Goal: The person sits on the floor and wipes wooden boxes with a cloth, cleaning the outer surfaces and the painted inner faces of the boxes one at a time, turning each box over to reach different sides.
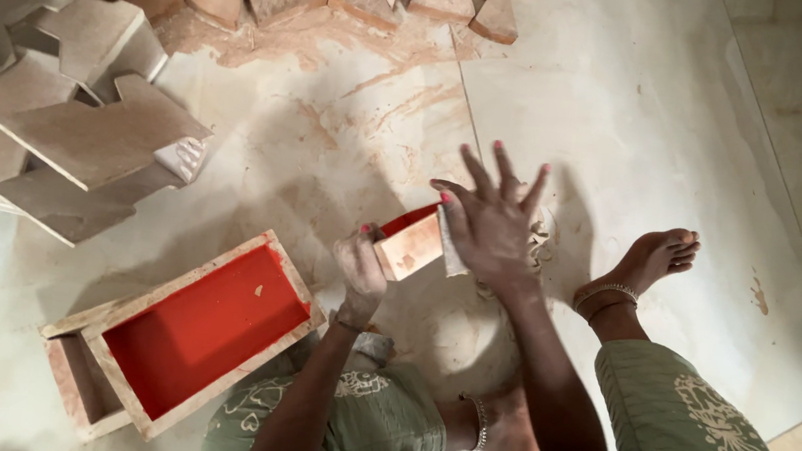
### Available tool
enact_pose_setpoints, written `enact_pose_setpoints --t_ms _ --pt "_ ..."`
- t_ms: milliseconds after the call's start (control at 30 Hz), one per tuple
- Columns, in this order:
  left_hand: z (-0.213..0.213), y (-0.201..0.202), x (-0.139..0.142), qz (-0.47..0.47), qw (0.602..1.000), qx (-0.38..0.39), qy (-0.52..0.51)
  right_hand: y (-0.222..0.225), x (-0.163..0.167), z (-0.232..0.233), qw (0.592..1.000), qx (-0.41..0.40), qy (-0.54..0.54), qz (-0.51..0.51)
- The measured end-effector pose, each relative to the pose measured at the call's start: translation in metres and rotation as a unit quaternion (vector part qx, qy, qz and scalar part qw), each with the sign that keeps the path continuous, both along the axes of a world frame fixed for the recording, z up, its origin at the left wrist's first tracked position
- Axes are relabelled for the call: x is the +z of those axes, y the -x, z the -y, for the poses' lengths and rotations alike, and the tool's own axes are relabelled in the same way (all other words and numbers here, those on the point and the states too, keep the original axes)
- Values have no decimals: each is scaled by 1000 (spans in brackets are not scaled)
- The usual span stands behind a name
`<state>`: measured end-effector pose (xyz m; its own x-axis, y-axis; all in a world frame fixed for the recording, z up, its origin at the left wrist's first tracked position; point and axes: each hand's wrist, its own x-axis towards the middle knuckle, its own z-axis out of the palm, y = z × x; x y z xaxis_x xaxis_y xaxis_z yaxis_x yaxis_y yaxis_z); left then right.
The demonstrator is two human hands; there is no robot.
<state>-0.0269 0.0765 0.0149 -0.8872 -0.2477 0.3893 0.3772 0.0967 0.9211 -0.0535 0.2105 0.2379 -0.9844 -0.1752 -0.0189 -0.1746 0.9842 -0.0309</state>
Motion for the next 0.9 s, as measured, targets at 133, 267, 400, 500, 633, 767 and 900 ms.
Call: enact_pose_setpoints --t_ms 133,267,400,500,633,767,900 --pt "-6 0 -14 -8 995 32 96 -15 -12 46 993 108 -26 -32" --pt "-16 -4 -26 -149 974 91 142 -46 -31 86 949 273 46 -151" --pt "-17 -1 -27 -167 974 77 133 -50 -44 78 949 257 8 -181" --pt "-14 2 -24 -167 976 62 125 -47 -60 66 935 283 28 -211" --pt "-8 5 -7 -153 982 30 104 -35 -76 46 898 300 150 -285" --pt "0 1 24 -82 996 -6 38 -9 -62 9 915 119 258 -287" --pt "7 -3 50 -20 999 -24 -35 25 -28 -31 974 -60 156 -152"
